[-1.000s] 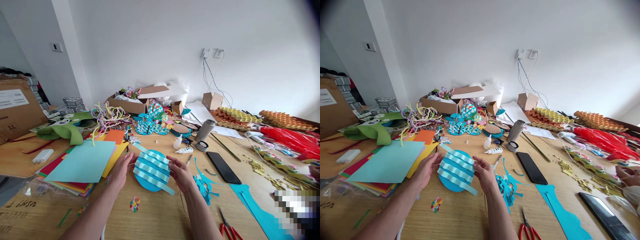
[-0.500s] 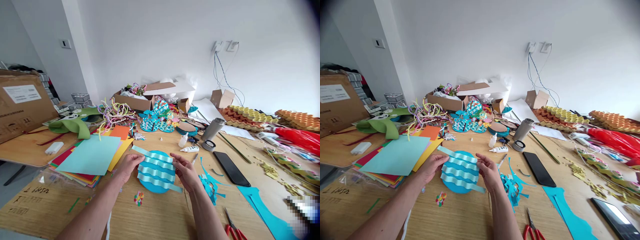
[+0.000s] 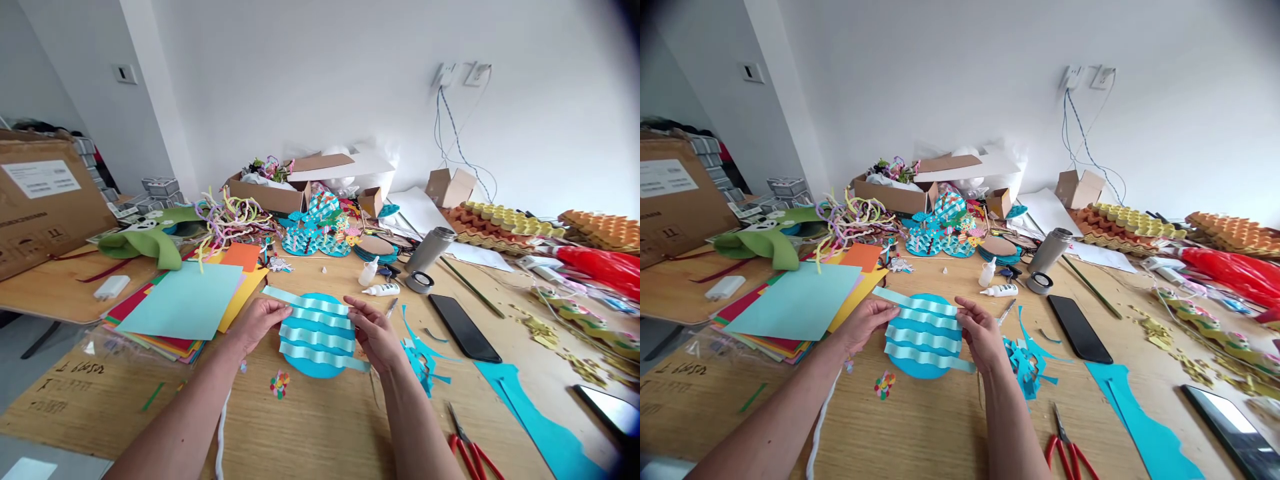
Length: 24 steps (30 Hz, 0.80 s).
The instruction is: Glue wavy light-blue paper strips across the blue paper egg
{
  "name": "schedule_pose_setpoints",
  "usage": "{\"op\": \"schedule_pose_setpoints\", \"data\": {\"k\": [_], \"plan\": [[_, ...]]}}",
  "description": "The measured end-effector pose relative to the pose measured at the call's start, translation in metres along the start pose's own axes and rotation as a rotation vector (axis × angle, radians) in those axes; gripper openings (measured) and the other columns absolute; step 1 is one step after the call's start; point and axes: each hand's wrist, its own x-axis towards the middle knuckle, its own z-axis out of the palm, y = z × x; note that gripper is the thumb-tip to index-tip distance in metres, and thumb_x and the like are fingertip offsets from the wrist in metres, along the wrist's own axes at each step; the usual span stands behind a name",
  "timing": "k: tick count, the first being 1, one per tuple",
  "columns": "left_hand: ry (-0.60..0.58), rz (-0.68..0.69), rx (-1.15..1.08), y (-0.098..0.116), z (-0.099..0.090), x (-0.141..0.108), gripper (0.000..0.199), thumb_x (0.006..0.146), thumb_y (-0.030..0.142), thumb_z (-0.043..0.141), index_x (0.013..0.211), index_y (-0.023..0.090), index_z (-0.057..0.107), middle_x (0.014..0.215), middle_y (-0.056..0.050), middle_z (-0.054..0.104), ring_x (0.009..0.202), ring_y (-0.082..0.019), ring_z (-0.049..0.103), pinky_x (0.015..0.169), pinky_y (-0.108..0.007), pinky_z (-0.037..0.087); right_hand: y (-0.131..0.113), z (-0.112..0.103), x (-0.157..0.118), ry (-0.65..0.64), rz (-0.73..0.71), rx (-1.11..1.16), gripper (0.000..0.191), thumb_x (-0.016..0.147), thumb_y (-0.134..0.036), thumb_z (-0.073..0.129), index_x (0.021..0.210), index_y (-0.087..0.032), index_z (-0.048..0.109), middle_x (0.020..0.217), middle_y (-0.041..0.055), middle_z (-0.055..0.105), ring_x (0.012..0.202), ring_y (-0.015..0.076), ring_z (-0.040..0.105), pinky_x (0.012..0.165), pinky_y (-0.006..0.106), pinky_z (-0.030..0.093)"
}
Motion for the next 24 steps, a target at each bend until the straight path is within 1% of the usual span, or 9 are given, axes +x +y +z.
{"op": "schedule_pose_setpoints", "data": {"k": [6,11,14,17,20,22,24], "plan": [[0.018,-0.014,-0.039,0.004,0.003,-0.002,0.027,0.068,0.043,0.077,0.067,0.017,0.073,0.067,-0.003,0.069,0.062,-0.017,0.059,0.065,-0.027,0.045,-0.001,0.001,0.000,-0.006,-0.001,0.030,0.049,0.052,-0.032,0.088,0.097,-0.019,0.072,0.075,0.0014,0.068,0.062,0.0129,0.059,0.058,0.024,0.044],[0.001,-0.047,-0.132,0.008,0.007,-0.004,0.032,0.069,0.046,0.076,0.070,0.015,0.071,0.065,-0.002,0.065,0.058,-0.014,0.054,0.057,-0.023,0.040,-0.001,0.001,0.000,0.016,0.002,0.031,0.048,0.052,-0.032,0.087,0.096,-0.019,0.073,0.077,0.0028,0.070,0.064,0.0149,0.061,0.060,0.027,0.046],[-0.041,-0.078,-0.205,0.010,0.009,-0.006,0.035,0.071,0.049,0.073,0.075,0.015,0.070,0.070,-0.005,0.067,0.063,-0.016,0.057,0.058,-0.025,0.041,-0.001,0.000,0.001,0.023,-0.021,0.031,0.046,0.053,-0.031,0.087,0.096,-0.020,0.073,0.075,0.0021,0.069,0.064,0.0151,0.060,0.060,0.027,0.045],[-0.084,-0.117,-0.262,0.011,0.011,-0.007,0.033,0.071,0.047,0.072,0.081,0.015,0.070,0.076,-0.006,0.069,0.067,-0.019,0.061,0.060,-0.027,0.044,0.000,0.000,0.001,0.019,-0.049,0.024,0.045,0.054,-0.031,0.086,0.095,-0.020,0.073,0.073,0.0012,0.067,0.064,0.0146,0.059,0.059,0.026,0.045],[-0.125,-0.154,-0.314,0.011,0.013,-0.007,0.032,0.072,0.045,0.069,0.086,0.016,0.071,0.080,-0.008,0.070,0.076,-0.023,0.065,0.066,-0.030,0.047,0.000,0.000,0.001,0.010,-0.053,0.030,0.043,0.055,-0.031,0.086,0.095,-0.021,0.073,0.073,0.0004,0.067,0.063,0.0139,0.059,0.060,0.026,0.045],[-0.150,-0.195,-0.390,0.011,0.014,-0.007,0.033,0.072,0.044,0.068,0.089,0.016,0.071,0.082,-0.009,0.071,0.083,-0.026,0.066,0.070,-0.031,0.048,0.000,0.001,0.001,0.010,-0.049,0.044,0.043,0.056,-0.031,0.086,0.095,-0.021,0.073,0.073,0.0002,0.067,0.063,0.0138,0.059,0.061,0.027,0.045],[-0.171,-0.235,-0.481,0.010,0.016,-0.008,0.032,0.073,0.044,0.068,0.091,0.017,0.070,0.084,-0.009,0.071,0.087,-0.027,0.066,0.069,-0.031,0.048,0.001,0.001,0.001,0.013,-0.046,0.057,0.043,0.056,-0.031,0.086,0.096,-0.021,0.073,0.074,0.0007,0.067,0.064,0.0141,0.060,0.061,0.027,0.046]]}}
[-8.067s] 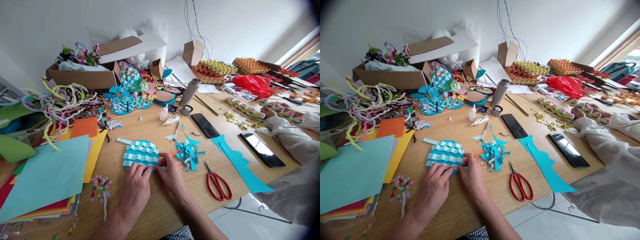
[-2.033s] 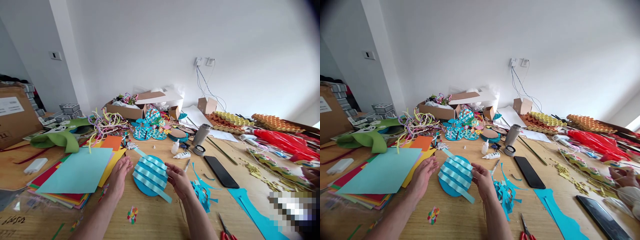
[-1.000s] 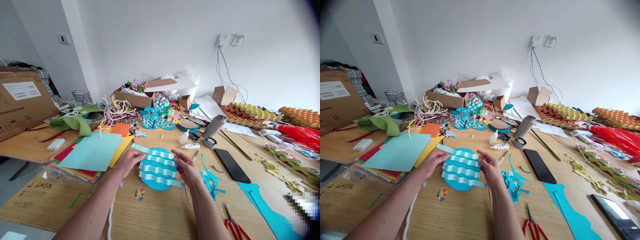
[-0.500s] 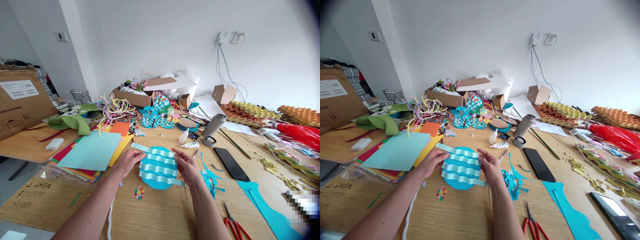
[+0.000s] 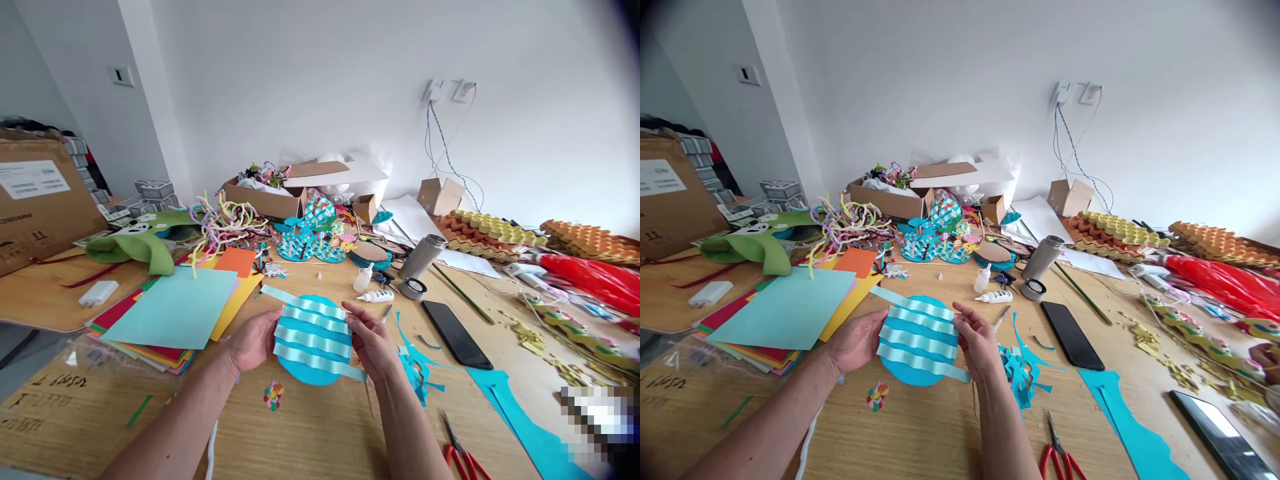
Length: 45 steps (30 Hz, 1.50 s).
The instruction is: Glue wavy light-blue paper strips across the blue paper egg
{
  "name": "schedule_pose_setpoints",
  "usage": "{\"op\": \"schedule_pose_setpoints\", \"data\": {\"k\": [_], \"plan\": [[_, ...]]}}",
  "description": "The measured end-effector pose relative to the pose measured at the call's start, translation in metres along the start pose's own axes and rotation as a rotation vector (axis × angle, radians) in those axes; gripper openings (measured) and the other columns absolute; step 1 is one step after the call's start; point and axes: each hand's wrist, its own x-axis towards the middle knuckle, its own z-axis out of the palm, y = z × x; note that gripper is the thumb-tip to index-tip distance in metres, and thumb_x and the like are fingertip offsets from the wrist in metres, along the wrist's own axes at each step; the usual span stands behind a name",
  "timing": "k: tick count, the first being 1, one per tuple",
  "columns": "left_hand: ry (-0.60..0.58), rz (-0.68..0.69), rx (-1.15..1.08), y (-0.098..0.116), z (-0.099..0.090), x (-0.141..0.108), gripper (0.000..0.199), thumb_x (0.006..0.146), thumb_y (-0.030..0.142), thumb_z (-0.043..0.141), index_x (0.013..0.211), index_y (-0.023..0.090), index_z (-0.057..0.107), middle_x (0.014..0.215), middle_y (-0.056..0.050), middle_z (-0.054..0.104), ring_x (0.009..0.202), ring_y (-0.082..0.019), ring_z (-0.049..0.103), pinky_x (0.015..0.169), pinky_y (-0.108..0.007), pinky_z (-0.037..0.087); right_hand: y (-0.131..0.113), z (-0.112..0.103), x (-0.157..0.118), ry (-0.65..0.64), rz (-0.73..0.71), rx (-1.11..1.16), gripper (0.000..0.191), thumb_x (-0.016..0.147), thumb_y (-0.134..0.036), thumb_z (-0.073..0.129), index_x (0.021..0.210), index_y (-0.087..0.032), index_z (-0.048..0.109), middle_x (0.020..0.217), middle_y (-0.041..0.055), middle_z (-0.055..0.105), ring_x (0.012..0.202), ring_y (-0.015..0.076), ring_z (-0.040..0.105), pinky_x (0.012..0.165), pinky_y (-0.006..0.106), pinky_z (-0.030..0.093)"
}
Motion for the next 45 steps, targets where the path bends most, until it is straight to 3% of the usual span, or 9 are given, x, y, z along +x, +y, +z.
{"op": "schedule_pose_setpoints", "data": {"k": [12,19,23,26,29,32,36,40,45], "plan": [[-0.068,-0.108,-0.194,-0.007,0.004,-0.004,0.061,0.079,0.069,0.052,0.111,0.019,0.066,0.094,-0.013,0.071,0.101,-0.033,0.064,0.084,-0.046,0.047,0.002,0.004,0.000,0.080,-0.036,0.071,0.042,0.054,-0.029,0.087,0.093,-0.020,0.073,0.076,0.0016,0.069,0.063,0.0124,0.062,0.058,0.023,0.050],[-0.384,-0.179,-0.321,-0.010,0.009,-0.004,0.072,0.090,0.068,0.029,0.137,0.017,0.047,0.124,-0.020,0.062,0.115,-0.040,0.057,0.092,-0.060,0.038,0.005,0.010,-0.003,0.081,-0.050,0.078,0.049,0.054,-0.030,0.087,0.098,-0.017,0.071,0.075,0.0007,0.068,0.065,0.0125,0.063,0.059,0.022,0.048],[-0.452,-0.168,-0.355,-0.011,0.008,-0.004,0.075,0.092,0.066,0.022,0.142,0.014,0.041,0.134,-0.023,0.054,0.121,-0.042,0.051,0.092,-0.062,0.037,0.005,0.008,-0.004,0.086,-0.064,0.020,0.051,0.058,-0.037,0.086,0.102,-0.017,0.069,0.078,0.0018,0.067,0.068,0.0139,0.063,0.063,0.025,0.049],[-0.437,-0.139,-0.370,-0.013,0.007,-0.002,0.074,0.092,0.066,0.022,0.142,0.015,0.041,0.134,-0.023,0.054,0.121,-0.041,0.052,0.093,-0.061,0.038,0.000,0.009,-0.008,0.198,-0.211,-0.226,0.050,0.074,-0.053,0.071,0.108,-0.017,0.067,0.094,0.0073,0.066,0.081,0.0198,0.065,0.073,0.035,0.052],[-0.375,-0.119,-0.335,-0.016,0.007,0.000,0.074,0.092,0.066,0.024,0.140,0.013,0.044,0.131,-0.023,0.057,0.117,-0.039,0.056,0.091,-0.059,0.040,-0.004,0.018,-0.020,0.353,-0.644,-0.742,0.046,0.089,-0.055,0.049,0.114,-0.020,0.066,0.121,0.0128,0.055,0.113,0.0286,0.054,0.093,0.050,0.045],[-0.304,-0.105,-0.299,-0.020,0.009,0.000,0.071,0.093,0.064,0.026,0.135,0.013,0.050,0.126,-0.022,0.061,0.108,-0.036,0.062,0.087,-0.054,0.044,-0.003,0.035,-0.036,0.229,-1.000,-1.159,0.040,0.096,-0.045,0.040,0.119,-0.024,0.065,0.142,0.0118,0.039,0.138,0.0344,0.026,0.107,0.061,0.025],[-0.263,-0.073,-0.336,-0.022,0.013,-0.001,0.061,0.095,0.059,0.031,0.129,0.016,0.058,0.121,-0.016,0.066,0.098,-0.026,0.066,0.085,-0.041,0.047,0.004,0.056,-0.049,0.068,-1.089,-1.418,0.046,0.098,-0.047,0.034,0.124,-0.022,0.061,0.153,0.0118,0.026,0.143,0.0399,0.009,0.107,0.067,0.021],[-0.257,-0.073,-0.382,-0.022,0.018,-0.003,0.057,0.095,0.058,0.033,0.121,0.018,0.064,0.121,-0.013,0.066,0.086,-0.017,0.067,0.079,-0.031,0.049,0.010,0.063,-0.050,0.068,-1.106,-1.497,0.050,0.097,-0.050,0.030,0.126,-0.021,0.059,0.153,0.0130,0.027,0.143,0.0425,0.008,0.105,0.070,0.020],[-0.235,-0.065,-0.386,-0.023,0.023,-0.005,0.054,0.095,0.056,0.035,0.119,0.018,0.065,0.117,-0.011,0.069,0.094,-0.020,0.066,0.080,-0.030,0.048,0.013,0.064,-0.050,0.095,-1.113,-1.525,0.052,0.097,-0.050,0.029,0.125,-0.017,0.058,0.150,0.0162,0.031,0.142,0.0434,0.009,0.105,0.070,0.020]]}}
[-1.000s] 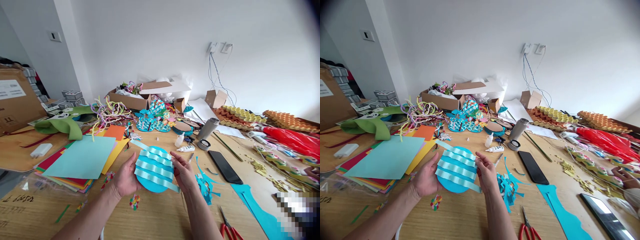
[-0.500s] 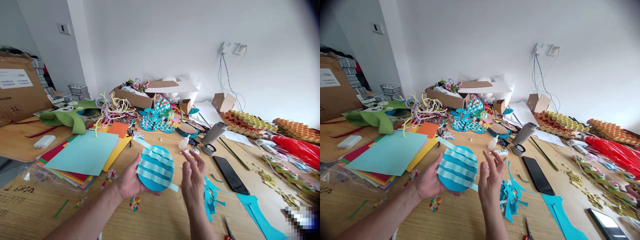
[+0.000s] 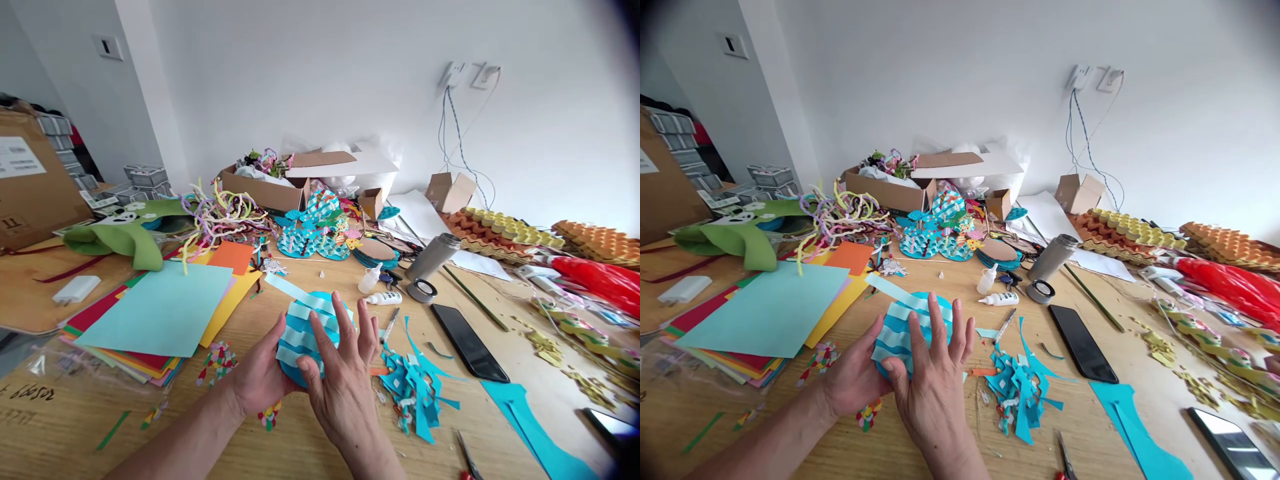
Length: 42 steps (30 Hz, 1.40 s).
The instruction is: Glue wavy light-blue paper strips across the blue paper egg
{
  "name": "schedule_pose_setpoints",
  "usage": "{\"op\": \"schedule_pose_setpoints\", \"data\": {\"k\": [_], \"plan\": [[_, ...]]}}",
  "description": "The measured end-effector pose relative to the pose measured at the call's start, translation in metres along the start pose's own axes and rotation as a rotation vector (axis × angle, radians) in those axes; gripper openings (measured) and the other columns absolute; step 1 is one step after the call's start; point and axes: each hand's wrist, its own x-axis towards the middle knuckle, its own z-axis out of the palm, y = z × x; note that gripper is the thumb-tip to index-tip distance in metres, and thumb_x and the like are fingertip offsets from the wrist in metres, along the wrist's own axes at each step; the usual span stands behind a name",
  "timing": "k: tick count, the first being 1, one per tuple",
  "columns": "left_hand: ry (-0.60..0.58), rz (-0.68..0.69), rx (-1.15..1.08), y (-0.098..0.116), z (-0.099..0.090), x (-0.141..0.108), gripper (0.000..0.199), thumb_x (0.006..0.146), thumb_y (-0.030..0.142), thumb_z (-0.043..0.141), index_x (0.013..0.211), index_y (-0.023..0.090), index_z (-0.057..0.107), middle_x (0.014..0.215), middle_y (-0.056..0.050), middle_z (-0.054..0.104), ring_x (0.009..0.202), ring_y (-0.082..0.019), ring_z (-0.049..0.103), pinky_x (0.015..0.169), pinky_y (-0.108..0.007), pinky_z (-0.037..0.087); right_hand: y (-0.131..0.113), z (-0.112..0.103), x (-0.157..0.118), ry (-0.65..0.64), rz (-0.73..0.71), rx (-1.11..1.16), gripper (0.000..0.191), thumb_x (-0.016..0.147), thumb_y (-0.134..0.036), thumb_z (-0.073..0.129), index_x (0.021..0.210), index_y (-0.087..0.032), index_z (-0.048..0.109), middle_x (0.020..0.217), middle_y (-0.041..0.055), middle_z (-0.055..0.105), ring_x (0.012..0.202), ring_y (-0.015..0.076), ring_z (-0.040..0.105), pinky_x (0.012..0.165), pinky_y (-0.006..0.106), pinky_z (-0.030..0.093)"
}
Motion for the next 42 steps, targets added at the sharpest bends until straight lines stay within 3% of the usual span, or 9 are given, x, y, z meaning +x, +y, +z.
{"op": "schedule_pose_setpoints", "data": {"k": [5,11,18,29,39,42], "plan": [[0.054,0.002,-0.027,-0.003,0.001,0.000,0.048,0.096,0.052,0.039,0.117,0.018,0.066,0.108,-0.009,0.072,0.087,-0.016,0.067,0.076,-0.025,0.048,-0.003,0.001,0.000,-0.013,-0.009,-0.037,0.053,0.098,-0.050,0.028,0.127,-0.016,0.055,0.150,0.0162,0.032,0.143,0.0423,0.009,0.107,0.068,0.019],[0.133,0.034,-0.052,-0.005,0.001,0.001,0.044,0.094,0.047,0.046,0.119,0.015,0.064,0.107,-0.008,0.071,0.093,-0.017,0.066,0.081,-0.026,0.048,-0.010,0.003,0.000,0.000,-0.006,-0.059,0.057,0.096,-0.054,0.029,0.127,-0.013,0.055,0.147,0.0164,0.040,0.143,0.0416,0.011,0.109,0.065,0.017],[0.201,0.045,-0.138,-0.006,-0.001,0.001,0.035,0.091,0.044,0.055,0.108,0.016,0.068,0.088,-0.002,0.073,0.053,-0.007,0.054,0.053,-0.019,0.042,-0.010,0.007,-0.001,-0.002,-0.018,-0.106,0.060,0.096,-0.057,0.026,0.128,-0.014,0.055,0.147,0.0169,0.041,0.144,0.0399,0.011,0.109,0.065,0.018],[0.240,0.016,-0.141,-0.003,0.003,0.002,0.040,0.095,0.045,0.047,0.111,0.015,0.067,0.097,-0.006,0.073,0.070,-0.010,0.064,0.062,-0.020,0.046,-0.009,0.005,0.000,-0.041,0.012,-0.094,0.061,0.094,-0.061,0.028,0.125,-0.018,0.058,0.146,0.0145,0.042,0.144,0.0383,0.013,0.109,0.065,0.019],[0.232,0.014,-0.145,-0.003,0.001,0.002,0.040,0.094,0.046,0.050,0.111,0.015,0.067,0.090,-0.004,0.073,0.056,-0.007,0.057,0.060,-0.019,0.045,-0.008,0.006,0.000,-0.073,0.009,-0.103,0.060,0.093,-0.062,0.031,0.124,-0.018,0.058,0.146,0.0141,0.042,0.143,0.0382,0.014,0.109,0.065,0.019],[0.242,0.015,-0.155,-0.002,0.001,0.001,0.041,0.094,0.046,0.049,0.115,0.015,0.064,0.094,-0.005,0.073,0.065,-0.009,0.062,0.061,-0.020,0.046,-0.009,0.006,-0.001,-0.075,0.016,-0.104,0.059,0.092,-0.061,0.033,0.124,-0.019,0.059,0.146,0.0135,0.042,0.143,0.0378,0.015,0.109,0.064,0.020]]}}
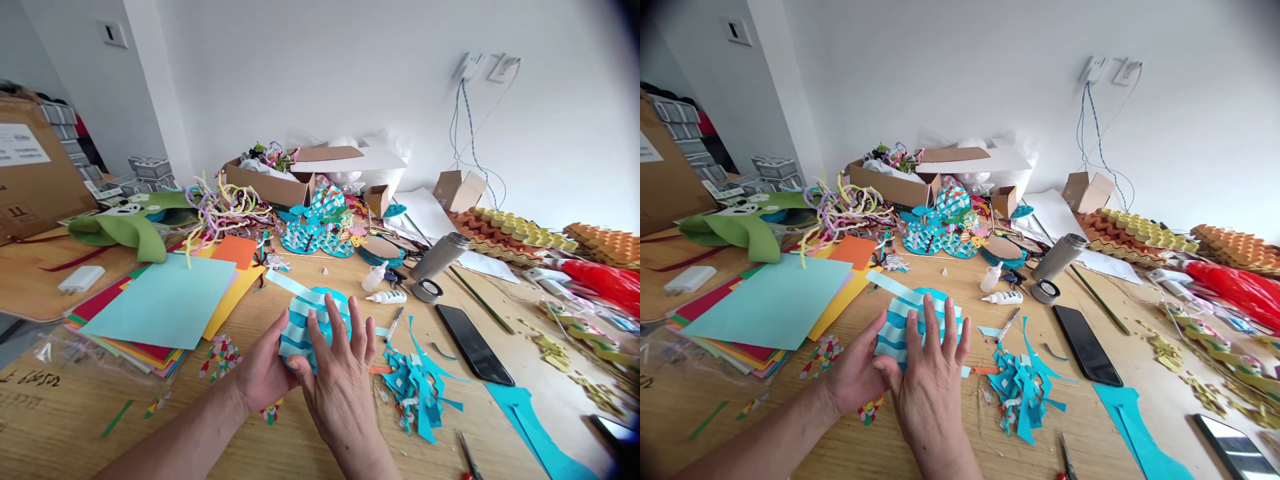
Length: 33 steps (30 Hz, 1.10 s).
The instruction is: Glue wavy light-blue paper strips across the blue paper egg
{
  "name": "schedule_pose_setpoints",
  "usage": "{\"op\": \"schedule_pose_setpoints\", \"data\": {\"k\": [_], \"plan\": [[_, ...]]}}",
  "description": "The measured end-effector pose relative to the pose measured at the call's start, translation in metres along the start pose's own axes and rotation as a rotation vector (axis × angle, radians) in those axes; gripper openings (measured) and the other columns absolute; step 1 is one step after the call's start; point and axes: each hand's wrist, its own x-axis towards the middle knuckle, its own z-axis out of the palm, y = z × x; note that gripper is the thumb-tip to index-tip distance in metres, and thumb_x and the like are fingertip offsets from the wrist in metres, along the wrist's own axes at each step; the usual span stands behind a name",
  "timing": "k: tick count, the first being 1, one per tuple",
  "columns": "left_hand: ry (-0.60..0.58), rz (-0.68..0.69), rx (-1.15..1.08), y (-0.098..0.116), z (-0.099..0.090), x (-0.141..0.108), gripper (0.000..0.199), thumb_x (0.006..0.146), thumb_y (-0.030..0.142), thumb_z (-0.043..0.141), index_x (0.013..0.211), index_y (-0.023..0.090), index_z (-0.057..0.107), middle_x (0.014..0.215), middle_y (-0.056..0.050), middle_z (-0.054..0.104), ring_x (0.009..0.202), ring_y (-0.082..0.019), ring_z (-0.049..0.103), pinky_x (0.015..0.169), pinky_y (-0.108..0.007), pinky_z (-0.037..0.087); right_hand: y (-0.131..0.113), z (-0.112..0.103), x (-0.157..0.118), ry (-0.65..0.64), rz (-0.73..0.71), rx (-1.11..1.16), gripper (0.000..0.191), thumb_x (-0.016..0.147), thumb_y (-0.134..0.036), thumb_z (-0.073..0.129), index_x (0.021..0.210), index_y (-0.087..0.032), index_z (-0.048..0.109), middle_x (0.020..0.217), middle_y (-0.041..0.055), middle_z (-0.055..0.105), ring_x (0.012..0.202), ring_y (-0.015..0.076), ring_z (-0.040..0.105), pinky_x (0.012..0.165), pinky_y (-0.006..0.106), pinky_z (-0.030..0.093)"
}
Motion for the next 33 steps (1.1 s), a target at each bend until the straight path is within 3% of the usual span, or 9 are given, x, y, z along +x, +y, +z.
{"op": "schedule_pose_setpoints", "data": {"k": [6,11,14,18,21,25,33], "plan": [[-0.028,-0.009,0.026,0.000,0.002,0.000,0.044,0.095,0.048,0.045,0.118,0.015,0.063,0.102,-0.008,0.072,0.076,-0.012,0.066,0.067,-0.022,0.049,-0.001,0.001,0.000,0.011,0.031,0.018,0.058,0.092,-0.061,0.035,0.123,-0.019,0.060,0.145,0.0142,0.042,0.143,0.0394,0.016,0.109,0.065,0.020],[-0.112,0.011,0.051,0.000,0.000,0.001,0.048,0.094,0.051,0.045,0.118,0.014,0.063,0.091,-0.007,0.073,0.076,-0.015,0.067,0.070,-0.024,0.049,0.003,0.000,0.000,0.011,0.051,0.063,0.055,0.094,-0.058,0.032,0.124,-0.021,0.060,0.147,0.0146,0.038,0.142,0.0402,0.015,0.107,0.067,0.022],[-0.135,0.009,0.088,0.000,-0.001,0.001,0.050,0.093,0.053,0.046,0.122,0.015,0.061,0.102,-0.009,0.072,0.086,-0.019,0.068,0.076,-0.028,0.049,0.005,-0.002,-0.001,0.014,0.037,0.099,0.052,0.096,-0.054,0.031,0.126,-0.021,0.057,0.150,0.0146,0.033,0.143,0.0405,0.014,0.105,0.067,0.024],[-0.122,0.023,0.125,-0.002,0.000,0.001,0.052,0.094,0.053,0.043,0.125,0.014,0.060,0.116,-0.010,0.068,0.107,-0.021,0.062,0.089,-0.030,0.045,0.002,-0.007,0.000,0.064,0.000,0.126,0.051,0.096,-0.052,0.032,0.131,-0.021,0.054,0.152,0.0143,0.027,0.143,0.0413,0.012,0.105,0.067,0.024],[-0.185,0.034,0.151,-0.004,0.002,0.001,0.053,0.097,0.052,0.035,0.127,0.014,0.059,0.120,-0.008,0.066,0.118,-0.021,0.057,0.097,-0.029,0.041,-0.004,-0.009,0.001,0.060,-0.021,0.114,0.053,0.094,-0.055,0.034,0.132,-0.023,0.054,0.152,0.0129,0.028,0.142,0.0427,0.011,0.107,0.067,0.020],[-0.270,0.025,0.198,-0.008,0.004,0.000,0.052,0.096,0.051,0.039,0.132,0.018,0.054,0.123,-0.009,0.065,0.123,-0.023,0.053,0.101,-0.031,0.039,-0.008,-0.005,0.002,0.061,-0.025,0.081,0.055,0.094,-0.057,0.036,0.130,-0.022,0.056,0.151,0.0123,0.033,0.142,0.0439,0.012,0.108,0.067,0.018],[-0.282,0.018,0.187,-0.009,0.004,-0.002,0.052,0.098,0.050,0.033,0.137,0.021,0.050,0.127,-0.007,0.063,0.129,-0.022,0.048,0.104,-0.031,0.035,-0.011,-0.001,0.002,0.063,-0.021,0.051,0.057,0.095,-0.057,0.031,0.131,-0.019,0.055,0.150,0.0133,0.036,0.142,0.0432,0.012,0.109,0.066,0.019]]}}
